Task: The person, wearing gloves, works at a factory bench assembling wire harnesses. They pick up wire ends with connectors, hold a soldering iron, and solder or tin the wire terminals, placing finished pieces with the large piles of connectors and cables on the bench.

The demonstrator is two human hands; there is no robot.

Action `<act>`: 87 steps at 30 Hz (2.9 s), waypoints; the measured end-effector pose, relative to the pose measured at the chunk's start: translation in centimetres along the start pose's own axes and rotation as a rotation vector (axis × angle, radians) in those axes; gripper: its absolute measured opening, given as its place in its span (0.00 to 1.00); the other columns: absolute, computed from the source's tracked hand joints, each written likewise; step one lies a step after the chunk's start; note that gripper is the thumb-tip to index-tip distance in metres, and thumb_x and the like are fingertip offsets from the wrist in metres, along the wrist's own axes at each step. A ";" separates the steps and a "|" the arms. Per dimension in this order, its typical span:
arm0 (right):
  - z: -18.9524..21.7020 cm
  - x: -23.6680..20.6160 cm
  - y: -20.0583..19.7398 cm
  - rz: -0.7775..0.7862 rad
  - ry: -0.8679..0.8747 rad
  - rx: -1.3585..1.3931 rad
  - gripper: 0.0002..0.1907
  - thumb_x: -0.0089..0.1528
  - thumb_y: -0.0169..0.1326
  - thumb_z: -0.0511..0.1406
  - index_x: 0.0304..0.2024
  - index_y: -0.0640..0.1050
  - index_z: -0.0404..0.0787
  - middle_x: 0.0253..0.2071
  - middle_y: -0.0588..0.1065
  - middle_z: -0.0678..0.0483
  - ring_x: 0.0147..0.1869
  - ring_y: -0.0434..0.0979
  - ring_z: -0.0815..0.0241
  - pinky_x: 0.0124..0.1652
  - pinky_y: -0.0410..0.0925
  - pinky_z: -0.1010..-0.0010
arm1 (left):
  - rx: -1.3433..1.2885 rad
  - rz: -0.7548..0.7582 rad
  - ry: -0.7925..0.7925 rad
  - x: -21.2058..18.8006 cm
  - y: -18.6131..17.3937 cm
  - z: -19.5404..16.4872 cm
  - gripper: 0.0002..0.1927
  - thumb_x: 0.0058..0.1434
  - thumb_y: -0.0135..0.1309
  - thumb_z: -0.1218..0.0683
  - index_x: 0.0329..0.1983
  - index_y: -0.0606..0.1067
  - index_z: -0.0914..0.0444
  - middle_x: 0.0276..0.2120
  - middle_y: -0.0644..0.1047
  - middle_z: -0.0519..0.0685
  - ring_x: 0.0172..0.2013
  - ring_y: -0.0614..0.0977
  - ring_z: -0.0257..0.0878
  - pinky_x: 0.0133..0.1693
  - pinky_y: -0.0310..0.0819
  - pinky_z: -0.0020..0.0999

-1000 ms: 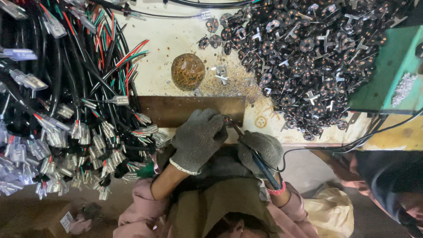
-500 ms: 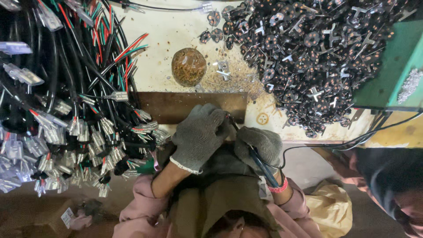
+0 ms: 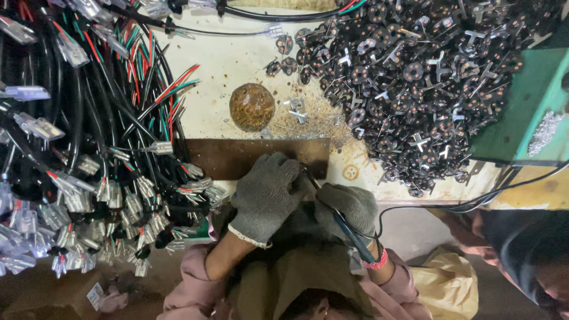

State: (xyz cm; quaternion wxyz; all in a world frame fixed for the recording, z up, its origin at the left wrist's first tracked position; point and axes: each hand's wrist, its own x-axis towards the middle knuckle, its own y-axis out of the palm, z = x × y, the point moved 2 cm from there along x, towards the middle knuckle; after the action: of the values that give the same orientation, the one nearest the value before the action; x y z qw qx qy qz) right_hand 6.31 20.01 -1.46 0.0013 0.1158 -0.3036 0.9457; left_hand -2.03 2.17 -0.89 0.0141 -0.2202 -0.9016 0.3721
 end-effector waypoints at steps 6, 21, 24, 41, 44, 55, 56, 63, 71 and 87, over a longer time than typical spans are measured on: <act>-0.1 0.3 -0.2 0.180 0.174 -0.123 0.09 0.50 0.64 0.35 0.34 0.80 0.43 0.28 0.77 0.49 0.30 0.78 0.45 0.31 0.69 0.58 | -0.002 0.058 -0.049 0.3 -0.1 0.1 0.08 0.52 0.58 0.54 0.34 0.76 0.58 0.35 0.75 0.51 0.40 0.78 0.51 0.37 0.74 0.48; 7.0 -0.1 -4.9 -0.459 0.025 0.263 0.11 0.66 0.60 0.34 0.50 0.76 0.42 0.43 0.79 0.50 0.41 0.80 0.56 0.41 0.71 0.65 | 0.023 -0.114 -0.046 -0.7 -2.5 1.5 0.05 0.51 0.60 0.57 0.28 0.74 0.58 0.29 0.74 0.51 0.34 0.78 0.51 0.33 0.73 0.47; 5.0 3.5 -2.2 -0.113 0.046 -0.165 0.10 0.67 0.60 0.33 0.50 0.75 0.42 0.45 0.79 0.49 0.43 0.80 0.55 0.43 0.72 0.66 | 0.024 -0.186 -0.016 -1.1 -2.8 2.2 0.06 0.48 0.60 0.58 0.25 0.73 0.57 0.27 0.73 0.50 0.31 0.78 0.51 0.31 0.72 0.46; 0.6 3.4 -0.4 -0.097 -0.102 -0.489 0.16 0.55 0.70 0.31 0.43 0.79 0.42 0.29 0.76 0.52 0.30 0.77 0.52 0.34 0.69 0.60 | -0.028 -0.328 0.064 -1.3 -2.4 2.5 0.07 0.51 0.61 0.58 0.29 0.74 0.58 0.29 0.74 0.49 0.31 0.77 0.48 0.30 0.72 0.43; 0.5 0.3 -0.8 -0.056 -0.060 -0.430 0.17 0.54 0.68 0.29 0.44 0.77 0.41 0.39 0.81 0.48 0.37 0.80 0.49 0.42 0.74 0.58 | 0.006 -0.313 0.050 -1.3 -2.2 2.4 0.07 0.52 0.61 0.59 0.27 0.73 0.58 0.28 0.73 0.49 0.31 0.77 0.48 0.31 0.72 0.43; 2.2 5.3 -1.7 0.211 0.050 -0.246 0.23 0.55 0.62 0.26 0.53 0.75 0.44 0.45 0.80 0.46 0.50 0.81 0.43 0.47 0.73 0.58 | 0.039 -0.338 0.089 -1.3 -2.7 1.9 0.08 0.55 0.59 0.62 0.27 0.71 0.59 0.27 0.72 0.51 0.30 0.77 0.50 0.31 0.71 0.44; 2.3 5.4 -1.7 0.204 0.063 -0.244 0.23 0.57 0.63 0.26 0.54 0.75 0.44 0.45 0.80 0.46 0.51 0.81 0.43 0.47 0.73 0.59 | 0.030 -0.334 0.088 -1.2 -2.8 1.9 0.08 0.55 0.59 0.62 0.27 0.71 0.59 0.27 0.72 0.51 0.29 0.77 0.50 0.30 0.71 0.44; 4.2 5.1 1.6 0.372 -0.078 -0.677 0.23 0.54 0.60 0.32 0.53 0.76 0.42 0.47 0.79 0.37 0.54 0.81 0.37 0.51 0.73 0.55 | 0.024 -0.319 0.102 -1.0 -3.0 1.5 0.07 0.53 0.59 0.60 0.27 0.71 0.59 0.27 0.72 0.51 0.29 0.77 0.50 0.30 0.71 0.44; 3.4 2.2 -3.0 -0.282 0.190 -0.113 0.14 0.69 0.54 0.41 0.56 0.76 0.47 0.47 0.81 0.48 0.49 0.83 0.55 0.49 0.74 0.63 | 0.096 -0.314 0.102 -1.6 -2.3 1.7 0.06 0.57 0.58 0.60 0.28 0.72 0.58 0.27 0.72 0.51 0.30 0.77 0.50 0.30 0.71 0.46; -1.5 -1.0 2.0 -0.313 0.110 0.012 0.12 0.69 0.58 0.34 0.52 0.72 0.37 0.49 0.76 0.45 0.50 0.77 0.49 0.49 0.70 0.63 | 0.002 -0.097 0.161 -1.4 0.4 -0.6 0.09 0.51 0.60 0.58 0.35 0.74 0.58 0.33 0.74 0.51 0.36 0.79 0.51 0.35 0.74 0.45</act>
State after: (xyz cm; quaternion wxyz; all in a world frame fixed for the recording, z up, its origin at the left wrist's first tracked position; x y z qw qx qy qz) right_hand 6.77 19.32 -4.04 0.1645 0.1095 -0.2755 0.9408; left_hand -0.47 2.20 -0.56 0.1048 -0.2057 -0.9067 0.3529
